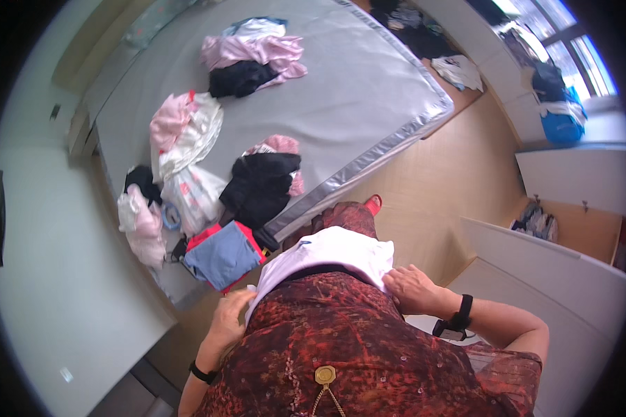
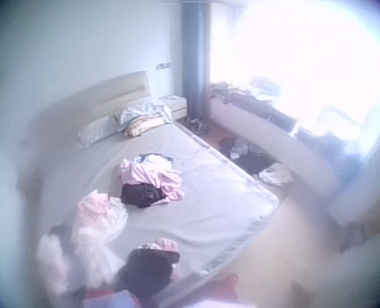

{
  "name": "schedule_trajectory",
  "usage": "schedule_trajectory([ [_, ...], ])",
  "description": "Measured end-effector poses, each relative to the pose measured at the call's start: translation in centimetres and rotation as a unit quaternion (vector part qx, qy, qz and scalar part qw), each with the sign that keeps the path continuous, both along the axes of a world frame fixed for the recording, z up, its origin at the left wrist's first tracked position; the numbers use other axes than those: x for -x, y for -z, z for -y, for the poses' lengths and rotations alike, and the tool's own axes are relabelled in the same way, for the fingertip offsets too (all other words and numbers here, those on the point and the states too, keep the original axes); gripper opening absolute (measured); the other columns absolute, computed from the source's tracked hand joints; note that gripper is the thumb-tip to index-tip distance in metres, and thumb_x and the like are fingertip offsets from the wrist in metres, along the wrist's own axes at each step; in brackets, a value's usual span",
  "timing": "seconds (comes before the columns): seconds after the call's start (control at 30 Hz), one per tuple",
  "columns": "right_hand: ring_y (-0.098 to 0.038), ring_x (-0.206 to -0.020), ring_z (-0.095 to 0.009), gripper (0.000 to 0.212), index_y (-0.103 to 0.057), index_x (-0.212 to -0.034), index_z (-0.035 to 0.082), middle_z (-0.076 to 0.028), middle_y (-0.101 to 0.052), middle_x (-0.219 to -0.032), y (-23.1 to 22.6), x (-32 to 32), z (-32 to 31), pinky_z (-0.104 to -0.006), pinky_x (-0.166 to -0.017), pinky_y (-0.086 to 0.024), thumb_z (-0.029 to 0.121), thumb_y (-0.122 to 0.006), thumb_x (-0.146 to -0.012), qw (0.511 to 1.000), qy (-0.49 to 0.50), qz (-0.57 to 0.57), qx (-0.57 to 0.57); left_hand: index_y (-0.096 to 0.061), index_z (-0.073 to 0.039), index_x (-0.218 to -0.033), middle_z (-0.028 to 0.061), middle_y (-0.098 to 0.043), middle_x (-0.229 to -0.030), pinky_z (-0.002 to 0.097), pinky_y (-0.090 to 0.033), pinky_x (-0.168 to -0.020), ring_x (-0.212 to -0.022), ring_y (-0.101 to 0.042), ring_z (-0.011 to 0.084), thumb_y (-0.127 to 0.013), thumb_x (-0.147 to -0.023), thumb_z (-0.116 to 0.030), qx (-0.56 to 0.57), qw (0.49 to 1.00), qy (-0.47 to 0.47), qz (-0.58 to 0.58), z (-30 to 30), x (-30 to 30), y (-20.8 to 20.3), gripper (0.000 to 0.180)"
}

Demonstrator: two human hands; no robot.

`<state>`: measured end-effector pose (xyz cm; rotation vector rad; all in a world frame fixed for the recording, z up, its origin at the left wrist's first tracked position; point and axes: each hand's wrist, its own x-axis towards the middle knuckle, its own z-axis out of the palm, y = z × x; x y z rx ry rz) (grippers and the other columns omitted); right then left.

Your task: The person picks up several garments from a bed including a white and pink dress, a white shirt, black shorts, a pink shirt, and a blue shirt, folding each item and placing it inside a closet.

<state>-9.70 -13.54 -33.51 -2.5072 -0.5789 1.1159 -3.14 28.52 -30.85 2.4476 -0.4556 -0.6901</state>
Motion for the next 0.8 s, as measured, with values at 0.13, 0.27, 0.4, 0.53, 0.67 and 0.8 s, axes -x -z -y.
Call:
schedule_trajectory([
  [0.13, -0.051, -0.099, -0.024, 0.038, -0.057, -0.103, 0.005, -0.008, -0.051, -0.109, -1.9, -1.3, 4.2, -0.0371, -0.084, -0.038, 0.025, -0.062, -0.071, 0.992, -0.027, 0.092, -0.088, -0.059, -0.002, -0.107, 0.0159, -0.062, -0.093, 0.0346, -0.049, -0.07, -0.079, -0.061, 0.032, -0.057, -0.077, -0.007, 0.13, 0.984, 0.074, -0.1, 5.2, -3.7, 0.6, 0.031],
  [0.27, -0.055, -0.093, -0.025, 0.033, -0.059, -0.101, 0.004, -0.011, -0.057, -0.101, 0.0, -0.2, 10.8, -0.0366, -0.084, -0.039, 0.024, -0.059, -0.074, 0.953, 0.161, -0.036, -0.256, -0.06, -0.001, -0.101, 0.0153, -0.061, -0.078, 0.0322, -0.047, -0.067, -0.073, -0.062, 0.0252, -0.06, -0.08, -0.018, 0.117, 0.951, 0.059, -0.279, 12.7, -8.2, -0.8, 0.027],
  [0.4, -0.059, -0.083, -0.03, 0.03, -0.057, -0.105, 0.007, -0.013, -0.06, -0.084, 0.0, -1.0, 15.3, -0.0401, -0.08, -0.043, 0.023, -0.053, -0.079, 0.878, 0.364, -0.127, -0.284, -0.059, -0.003, -0.097, 0.0164, -0.062, -0.073, 0.0352, -0.047, -0.065, -0.068, -0.062, 0.0266, -0.059, -0.081, -0.029, -0.019, 0.951, 0.077, -0.299, 22.1, -11.4, -0.7, 0.031],
  [0.53, -0.059, -0.079, -0.036, 0.024, -0.058, -0.101, 0.009, -0.018, -0.062, -0.083, 4.0, 0.0, 18.8, -0.0443, -0.072, -0.047, 0.016, -0.051, -0.078, 0.919, 0.338, 0.025, -0.203, -0.06, -0.002, -0.091, 0.0218, -0.064, -0.076, 0.041, -0.048, -0.065, -0.075, -0.064, 0.0358, -0.052, -0.086, -0.03, -0.054, 0.968, 0.18, -0.167, 30.4, -13.3, 1.8, 0.029],
  [0.67, -0.06, -0.068, -0.027, 0.019, -0.059, -0.092, 0.003, -0.013, -0.06, -0.071, 5.4, -2.9, 23.1, -0.0384, -0.066, -0.048, 0.013, -0.049, -0.08, 0.825, 0.494, -0.07, -0.265, -0.061, 0.0, -0.078, 0.009, -0.061, -0.066, 0.0305, -0.046, -0.061, -0.064, -0.056, 0.011, -0.047, -0.092, -0.033, -0.056, 0.935, 0.149, -0.317, 37.3, -16.1, 4.2, 0.038],
  [0.8, -0.056, -0.068, -0.011, 0.021, -0.056, -0.094, -0.001, 0.001, -0.056, -0.074, 6.4, -8.1, 26.5, -0.0285, -0.06, -0.046, 0.014, -0.045, -0.082, 0.66, 0.575, -0.092, -0.475, -0.062, 0.004, -0.098, 0.0092, -0.066, -0.089, 0.0289, -0.048, -0.073, -0.079, -0.062, 0.0149, -0.045, -0.096, -0.031, 0.107, 0.877, -0.019, -0.468, 44.2, -19.8, 6.3, 0.039],
])
